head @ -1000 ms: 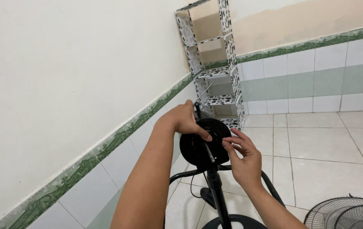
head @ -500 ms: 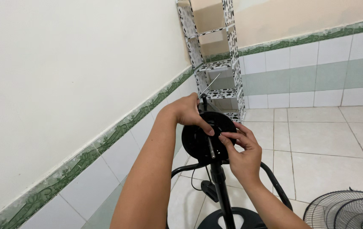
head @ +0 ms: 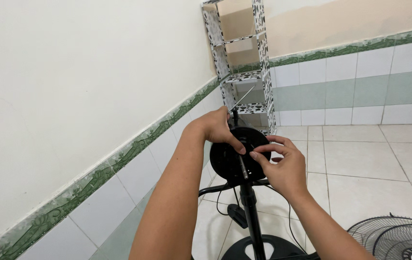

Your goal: The person uses a screwdriver to remove and reattach the motor housing of a standing fan. They repeatedly loosen and tighten screws on the motor casing while handling the fan's base and motor unit.

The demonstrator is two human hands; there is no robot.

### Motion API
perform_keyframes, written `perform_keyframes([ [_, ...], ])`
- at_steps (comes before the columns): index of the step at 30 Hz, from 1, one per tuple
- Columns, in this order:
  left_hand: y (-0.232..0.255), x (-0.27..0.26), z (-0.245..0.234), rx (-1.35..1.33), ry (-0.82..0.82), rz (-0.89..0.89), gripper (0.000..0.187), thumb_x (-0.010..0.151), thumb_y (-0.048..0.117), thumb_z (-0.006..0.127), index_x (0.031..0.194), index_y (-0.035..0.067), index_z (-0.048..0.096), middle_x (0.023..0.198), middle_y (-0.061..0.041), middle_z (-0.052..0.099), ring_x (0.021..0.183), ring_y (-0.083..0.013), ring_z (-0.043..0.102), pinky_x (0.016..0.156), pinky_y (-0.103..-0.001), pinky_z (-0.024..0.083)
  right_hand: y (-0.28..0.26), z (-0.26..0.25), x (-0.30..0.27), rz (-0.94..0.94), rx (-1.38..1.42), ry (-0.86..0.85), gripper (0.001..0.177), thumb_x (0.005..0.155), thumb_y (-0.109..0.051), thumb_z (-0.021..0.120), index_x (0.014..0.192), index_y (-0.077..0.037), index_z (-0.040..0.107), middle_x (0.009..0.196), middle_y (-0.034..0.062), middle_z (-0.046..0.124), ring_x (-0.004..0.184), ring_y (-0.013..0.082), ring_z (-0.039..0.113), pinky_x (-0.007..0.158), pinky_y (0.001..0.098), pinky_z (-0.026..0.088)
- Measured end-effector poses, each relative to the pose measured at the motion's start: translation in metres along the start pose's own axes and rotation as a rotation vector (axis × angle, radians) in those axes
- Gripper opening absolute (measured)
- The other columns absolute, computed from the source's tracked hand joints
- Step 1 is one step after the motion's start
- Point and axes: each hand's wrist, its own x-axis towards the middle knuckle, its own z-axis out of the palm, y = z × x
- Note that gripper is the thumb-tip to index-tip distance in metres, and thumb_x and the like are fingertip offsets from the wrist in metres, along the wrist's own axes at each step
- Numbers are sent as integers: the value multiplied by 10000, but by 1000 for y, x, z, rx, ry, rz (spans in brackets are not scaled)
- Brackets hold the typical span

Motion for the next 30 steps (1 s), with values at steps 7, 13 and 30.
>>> perform_keyframes([
  [7,3,-5,-1,12,-3,13,1303,314,519,950,1375,-77,483,1296,-243,646,1176,-358,663,1012,-380,528,0,-18,20,204,168,-165,772,676,-181,929,1314,-65,511,1250,174,727,1046,245,771,828,335,644],
  [13,6,-8,-2,14,2,11,1278,319,499,947,1365,-77,490,1279,-240,659,1163,-349,674,1002,-379,539,7,-20,26,92,341,-589,874,907,-219,673,1634,-262,190,1529,156,513,1106,265,690,891,376,614],
  [30,7,-6,4,55,45,25,1170,310,477,941,1292,-42,574,1206,-215,698,1094,-344,695,957,-384,559,9,6,12,46,356,-315,692,885,-150,712,1523,-75,454,1322,133,691,1234,184,624,949,309,553],
])
